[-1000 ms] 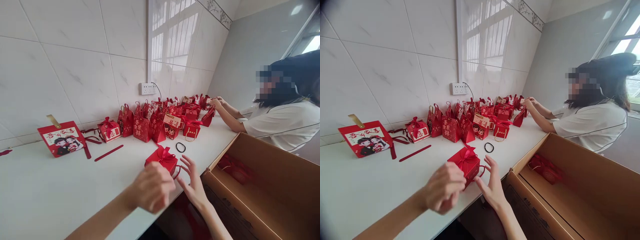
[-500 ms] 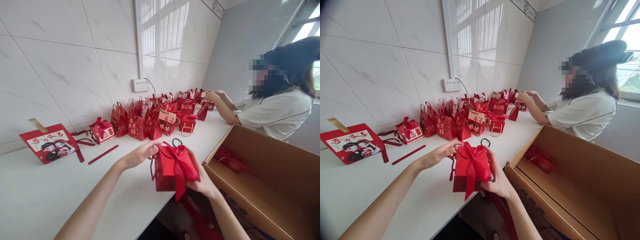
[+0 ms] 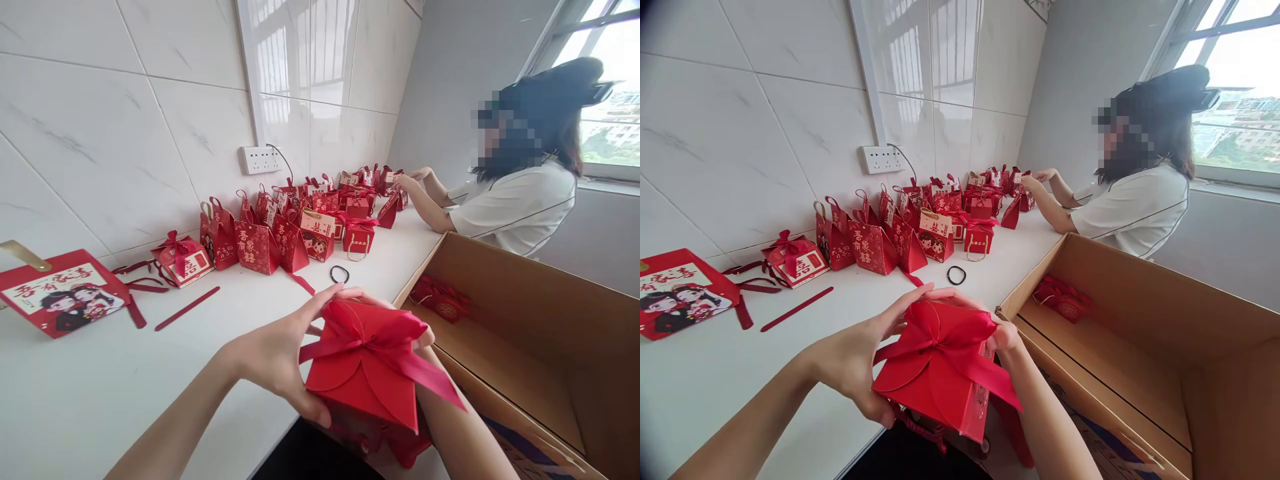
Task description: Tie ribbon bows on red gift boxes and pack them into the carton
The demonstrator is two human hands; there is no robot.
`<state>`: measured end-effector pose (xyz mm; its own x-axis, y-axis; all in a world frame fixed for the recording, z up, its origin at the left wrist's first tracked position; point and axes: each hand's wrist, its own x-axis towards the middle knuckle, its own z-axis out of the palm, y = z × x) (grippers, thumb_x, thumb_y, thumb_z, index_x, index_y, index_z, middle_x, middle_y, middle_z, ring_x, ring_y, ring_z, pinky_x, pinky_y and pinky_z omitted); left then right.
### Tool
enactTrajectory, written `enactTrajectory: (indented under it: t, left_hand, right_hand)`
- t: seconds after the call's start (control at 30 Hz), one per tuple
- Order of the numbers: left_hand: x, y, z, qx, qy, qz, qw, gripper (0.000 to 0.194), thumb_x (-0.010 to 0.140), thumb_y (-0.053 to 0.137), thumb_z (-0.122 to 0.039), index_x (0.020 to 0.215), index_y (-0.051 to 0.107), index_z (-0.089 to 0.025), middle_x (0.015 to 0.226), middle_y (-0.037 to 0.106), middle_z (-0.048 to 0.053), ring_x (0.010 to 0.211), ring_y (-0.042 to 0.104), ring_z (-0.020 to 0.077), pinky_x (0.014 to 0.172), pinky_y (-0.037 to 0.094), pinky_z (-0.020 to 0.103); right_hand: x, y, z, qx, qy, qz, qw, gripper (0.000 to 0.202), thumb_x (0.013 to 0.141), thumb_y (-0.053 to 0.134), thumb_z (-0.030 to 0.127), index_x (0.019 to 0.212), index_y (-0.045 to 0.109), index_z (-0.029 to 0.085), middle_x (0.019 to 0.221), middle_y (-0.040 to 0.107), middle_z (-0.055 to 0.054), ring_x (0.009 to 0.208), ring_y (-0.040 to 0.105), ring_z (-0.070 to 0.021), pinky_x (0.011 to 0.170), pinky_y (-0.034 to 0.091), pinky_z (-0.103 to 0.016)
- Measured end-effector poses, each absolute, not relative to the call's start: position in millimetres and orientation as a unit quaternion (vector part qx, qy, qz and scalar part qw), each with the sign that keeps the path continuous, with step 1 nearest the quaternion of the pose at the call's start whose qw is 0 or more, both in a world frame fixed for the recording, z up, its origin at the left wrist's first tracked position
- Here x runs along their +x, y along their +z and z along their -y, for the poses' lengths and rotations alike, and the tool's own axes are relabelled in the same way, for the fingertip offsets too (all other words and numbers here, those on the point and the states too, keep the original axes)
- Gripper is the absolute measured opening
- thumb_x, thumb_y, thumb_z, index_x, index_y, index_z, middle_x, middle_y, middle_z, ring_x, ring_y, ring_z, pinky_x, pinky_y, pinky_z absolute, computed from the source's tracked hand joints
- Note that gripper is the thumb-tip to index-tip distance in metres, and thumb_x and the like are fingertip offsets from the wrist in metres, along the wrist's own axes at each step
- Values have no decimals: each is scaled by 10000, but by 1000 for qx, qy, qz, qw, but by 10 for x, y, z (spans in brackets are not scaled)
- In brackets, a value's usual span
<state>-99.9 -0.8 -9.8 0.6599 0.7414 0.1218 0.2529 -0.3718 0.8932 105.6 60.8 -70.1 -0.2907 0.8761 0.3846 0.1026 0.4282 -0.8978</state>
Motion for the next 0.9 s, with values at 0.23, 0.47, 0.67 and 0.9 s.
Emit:
enactTrajectory:
  t: [0.23, 0.47, 0.67, 0.9]
  left_hand:
    - [-646, -345, 8, 759, 320, -266, 500, 1119, 686, 676, -521, 1444, -84, -207, 1281, 518, 151, 1186, 526, 262, 1021, 410, 447]
    - [201, -342, -86, 871, 331, -262, 252, 1196, 549, 818, -379, 1445, 43, -212, 1353, 412, 171, 1228, 449, 314, 990, 445, 463]
    - [622, -532, -492, 905, 248, -226, 260, 1271, 604, 738, -557, 1434, -144, -172, 1492, 185, 237, 1388, 173, 379, 1029, 369, 567]
    - [496, -1232, -804, 924, 231, -298, 54, 352, 868, 504, -304, 1190, 516, -162, 1340, 483, 136, 1359, 288, 311, 1082, 264, 563]
  right_hand:
    - [1823, -509, -211, -333, 465, 715, 402, 645, 723, 553, 664, 1183, 556, 212, 1270, 558, -126, 1098, 579, -298, 925, 462, -431]
    - [2713, -650, 398, -471, 249, 774, 343, 1063, 572, 808, 389, 1438, 195, 335, 1438, 348, -153, 1045, 619, -335, 733, 594, -374]
    - [3260, -625, 355, -591, 119, 708, 369, 1119, 533, 802, 316, 1449, 164, 383, 1274, 515, -166, 858, 681, -289, 629, 604, -341]
    - [3814, -861, -792, -751, 24, 566, 339, 590, 619, 697, 361, 1160, 550, 176, 1106, 608, -139, 1051, 565, -266, 841, 479, -325]
